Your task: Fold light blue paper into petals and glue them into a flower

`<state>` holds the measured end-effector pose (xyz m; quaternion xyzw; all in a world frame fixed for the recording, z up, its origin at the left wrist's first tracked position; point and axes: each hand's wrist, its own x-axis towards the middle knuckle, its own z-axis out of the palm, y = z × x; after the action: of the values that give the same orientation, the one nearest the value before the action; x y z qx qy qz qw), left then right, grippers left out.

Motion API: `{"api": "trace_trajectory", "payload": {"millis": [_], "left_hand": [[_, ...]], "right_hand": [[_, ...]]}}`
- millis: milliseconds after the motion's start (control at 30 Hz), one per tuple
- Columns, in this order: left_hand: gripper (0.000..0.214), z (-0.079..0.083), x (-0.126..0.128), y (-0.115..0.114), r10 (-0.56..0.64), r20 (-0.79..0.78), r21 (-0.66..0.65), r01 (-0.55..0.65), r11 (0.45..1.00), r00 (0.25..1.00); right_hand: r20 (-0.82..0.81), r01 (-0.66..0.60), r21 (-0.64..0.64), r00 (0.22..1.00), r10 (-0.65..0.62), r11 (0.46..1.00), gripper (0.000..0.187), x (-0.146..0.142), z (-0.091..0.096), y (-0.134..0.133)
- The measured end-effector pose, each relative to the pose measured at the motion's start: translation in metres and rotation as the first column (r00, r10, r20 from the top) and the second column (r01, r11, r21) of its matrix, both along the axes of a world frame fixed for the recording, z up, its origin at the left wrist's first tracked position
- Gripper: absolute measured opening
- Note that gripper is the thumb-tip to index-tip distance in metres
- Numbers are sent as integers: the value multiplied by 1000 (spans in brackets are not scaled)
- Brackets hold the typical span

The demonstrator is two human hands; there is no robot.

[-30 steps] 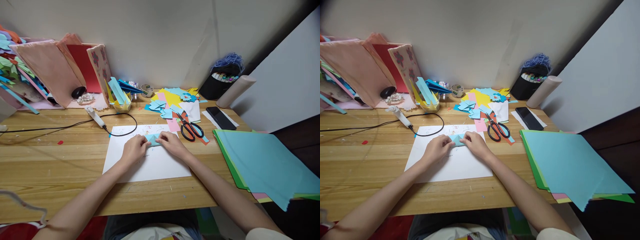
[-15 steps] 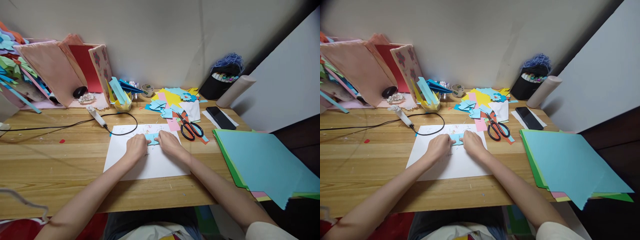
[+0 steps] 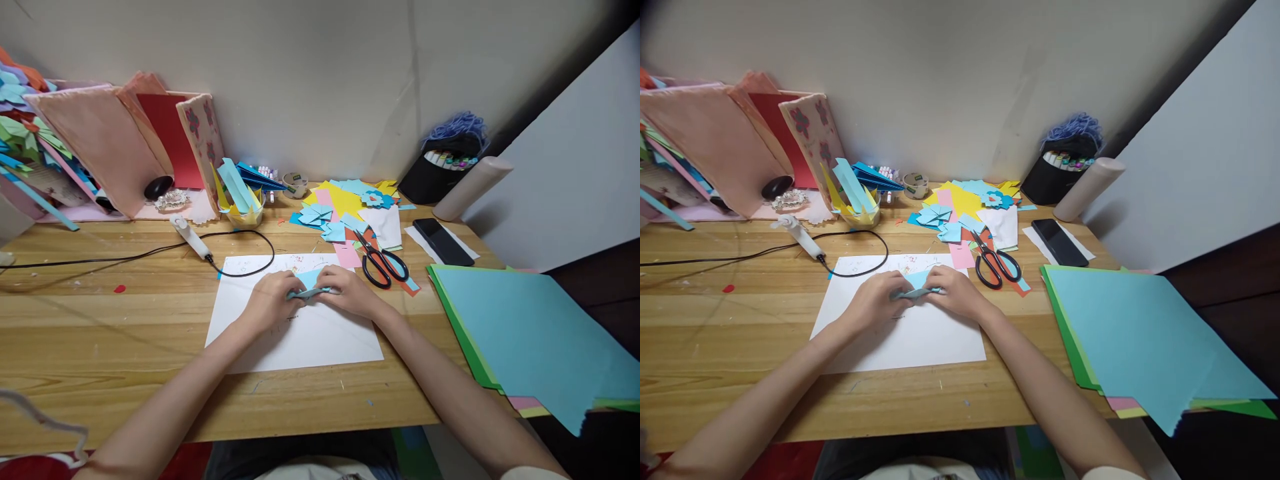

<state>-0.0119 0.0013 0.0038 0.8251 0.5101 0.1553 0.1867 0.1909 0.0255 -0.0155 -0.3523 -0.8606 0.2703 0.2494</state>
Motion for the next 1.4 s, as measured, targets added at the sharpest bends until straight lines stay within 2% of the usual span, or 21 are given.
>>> {"api": "trace_trajectory", "payload": {"millis": [167, 367, 633, 733, 800, 900, 1100, 1233, 1400], "left_hand": [[18, -4, 7, -6, -55, -80, 83, 61, 995, 995], [22, -9, 12, -8, -33, -115, 117, 47, 992, 993], [21, -9, 18, -11, 50, -28, 102, -47, 994, 998], [16, -8, 17, -7, 103, 11, 77, -104, 992, 995], [13, -8, 16, -4, 159, 57, 0, -160, 987, 986], [18, -8, 12, 0, 234, 138, -141, -215, 966, 962], [25, -8, 5, 2, 229, 238, -179, -189, 966, 944], [15, -10, 5, 0, 362, 292, -258, -292, 921, 885], [12, -11, 12, -6, 396, 161, -146, -375, 916, 904]], "right_hand": [[121, -100, 173, 990, 79, 980, 19, 2, -5, 1], [216, -56, 225, 976, 6, 973, 24, -2, -5, -1], [133, 22, 138, 990, -41, 990, 16, -7, -1, -1], [60, 45, 53, 997, -48, 998, 12, -8, 0, 0], [-17, 70, -43, 997, -71, 997, 10, -9, 0, 1], [-132, 117, -200, 981, -145, 973, 18, -12, -3, 2], [-207, 288, -367, 902, -379, 885, 20, -21, -9, 0], [-150, 365, -345, 888, -435, 865, 20, -25, -10, -1], [-41, 449, -180, 885, -463, 875, 17, -30, -9, -5]]}}
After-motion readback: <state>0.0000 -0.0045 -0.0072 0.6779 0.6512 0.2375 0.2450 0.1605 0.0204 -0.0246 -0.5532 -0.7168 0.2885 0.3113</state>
